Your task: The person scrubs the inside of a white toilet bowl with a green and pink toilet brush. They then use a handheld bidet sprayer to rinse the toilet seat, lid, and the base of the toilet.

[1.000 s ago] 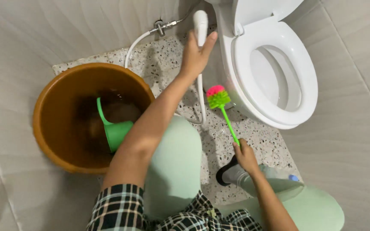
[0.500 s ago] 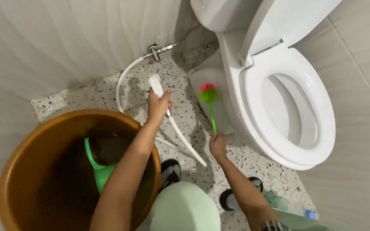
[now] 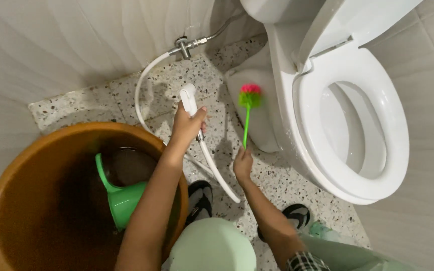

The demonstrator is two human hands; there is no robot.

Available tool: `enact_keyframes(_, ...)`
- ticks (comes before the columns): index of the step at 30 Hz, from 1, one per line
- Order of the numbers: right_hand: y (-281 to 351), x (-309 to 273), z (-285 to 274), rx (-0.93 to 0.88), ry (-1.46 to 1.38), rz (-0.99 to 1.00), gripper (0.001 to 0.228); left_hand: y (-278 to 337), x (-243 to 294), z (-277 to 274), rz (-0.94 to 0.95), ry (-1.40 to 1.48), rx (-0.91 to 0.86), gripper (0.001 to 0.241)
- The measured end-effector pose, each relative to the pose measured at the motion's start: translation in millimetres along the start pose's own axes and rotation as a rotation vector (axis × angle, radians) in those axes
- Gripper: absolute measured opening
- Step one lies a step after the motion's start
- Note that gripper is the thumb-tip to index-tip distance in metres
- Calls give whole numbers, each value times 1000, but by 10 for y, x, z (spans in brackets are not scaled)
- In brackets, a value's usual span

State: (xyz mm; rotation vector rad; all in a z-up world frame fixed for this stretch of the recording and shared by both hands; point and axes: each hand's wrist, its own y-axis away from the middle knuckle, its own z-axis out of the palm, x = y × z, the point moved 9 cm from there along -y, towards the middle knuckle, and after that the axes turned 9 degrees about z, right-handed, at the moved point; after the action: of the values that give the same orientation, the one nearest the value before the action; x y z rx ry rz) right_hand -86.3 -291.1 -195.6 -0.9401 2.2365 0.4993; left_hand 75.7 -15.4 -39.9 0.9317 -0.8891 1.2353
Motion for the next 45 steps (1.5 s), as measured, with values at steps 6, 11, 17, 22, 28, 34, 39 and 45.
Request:
enact_keyframes(6,91,-434,-112,-147,-303,234,45,36,58,-27,-35,-9,25,44)
enact_keyframes(11,641,724,-391,-46,31,194,43,2,60,-40,-39,-48,41,43)
enact_keyframes(17,-19,-421,-91,-22,-148,85,45,-10,85,-72,-49,-92,47,39)
enact_keyframes(22,36,-447,-328,7,-202,-6,45,-6,119,-40,-64,-127,39,37)
enact_keyframes(28,706,722,-521,-91,-13,257,44,-15,122,-87,-55,-148,59,34)
enact_keyframes(34,-106,-349,-198,-2,-103,46,44,-38,58,-84,-31,-143,26,33)
enact_keyframes(39,-213,-547,-442,-11,-55,-91,44,-15,194,-58,5,-141,28,35)
enact_keyframes(45,416,996,-555,-131,197,167,48,6,202,-88,2,-211,51,32)
